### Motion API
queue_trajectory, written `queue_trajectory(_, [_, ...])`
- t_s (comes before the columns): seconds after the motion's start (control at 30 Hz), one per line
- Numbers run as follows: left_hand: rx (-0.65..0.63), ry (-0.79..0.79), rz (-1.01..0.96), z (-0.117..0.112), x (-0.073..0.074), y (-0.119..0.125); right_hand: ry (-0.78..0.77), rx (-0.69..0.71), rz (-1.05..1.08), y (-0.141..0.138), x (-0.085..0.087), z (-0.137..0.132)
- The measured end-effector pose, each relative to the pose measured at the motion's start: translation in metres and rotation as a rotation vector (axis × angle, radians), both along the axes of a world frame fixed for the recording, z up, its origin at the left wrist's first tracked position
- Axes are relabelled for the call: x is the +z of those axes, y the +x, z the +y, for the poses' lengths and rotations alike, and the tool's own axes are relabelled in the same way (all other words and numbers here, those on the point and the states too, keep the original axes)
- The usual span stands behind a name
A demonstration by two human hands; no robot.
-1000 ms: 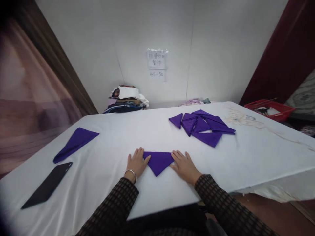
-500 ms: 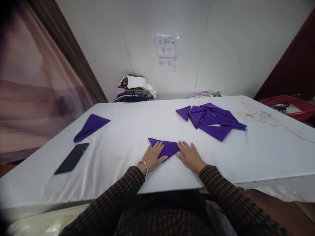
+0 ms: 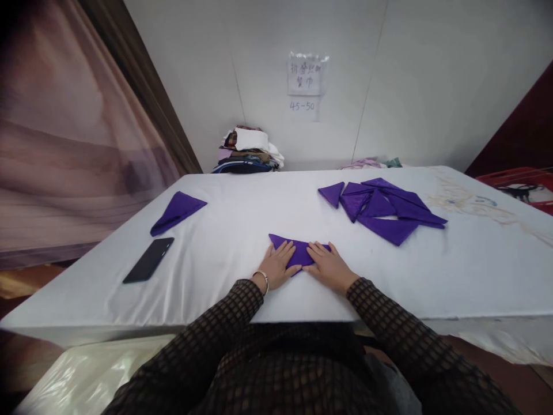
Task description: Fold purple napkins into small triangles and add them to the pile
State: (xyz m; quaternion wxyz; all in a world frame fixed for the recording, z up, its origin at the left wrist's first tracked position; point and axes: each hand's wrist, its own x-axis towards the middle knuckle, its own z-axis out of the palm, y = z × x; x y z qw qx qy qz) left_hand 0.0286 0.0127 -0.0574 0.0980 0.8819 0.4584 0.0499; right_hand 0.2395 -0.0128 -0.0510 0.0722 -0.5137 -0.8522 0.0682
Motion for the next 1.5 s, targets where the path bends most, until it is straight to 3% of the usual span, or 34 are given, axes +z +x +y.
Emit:
queue_trajectory(0.17, [0.005, -0.017, -0.007, -0.002, 0.003, 0.001, 0.017, -0.066, 0.026, 0.023, -0.014, -0.009])
queue_trajectory(0.37, [0.035, 0.001, -0.079, 0.006, 0.008, -0.002, 0.046, -0.064, 0.044, 0.025, -0.017, -0.010])
queue_trajectory(0.63, [0.385, 0.038, -0.433, 0.059, 0.007, -0.028, 0.068, -0.063, 0.048, 0.025, -0.021, -0.010])
queue_trajectory(0.83, [0.437, -0.008, -0.483, 0.074, 0.000, -0.037, 0.069, -0.068, 0.058, 0.023, -0.019, -0.011])
queue_trajectory(1.03, [0.392, 0.024, -0.467, 0.075, -0.004, -0.042, 0.033, -0.076, 0.069, 0.021, -0.012, -0.013])
queue_trajectory(1.23, [0.343, 0.183, -0.292, 0.077, -0.005, -0.053, -0.003, -0.085, 0.094, 0.020, -0.008, -0.013])
queue_trajectory(1.33, [0.350, 0.258, -0.309, 0.072, -0.001, -0.053, -0.015, -0.091, 0.102, 0.020, -0.009, -0.012])
queue_trajectory(1.4, [0.273, 0.297, -0.358, 0.064, 0.003, -0.047, -0.021, -0.094, 0.104, 0.019, -0.009, -0.012])
queue_trajectory(1.5, [0.048, 0.273, -0.328, 0.047, 0.004, -0.029, -0.027, -0.099, 0.101, 0.018, -0.008, -0.012])
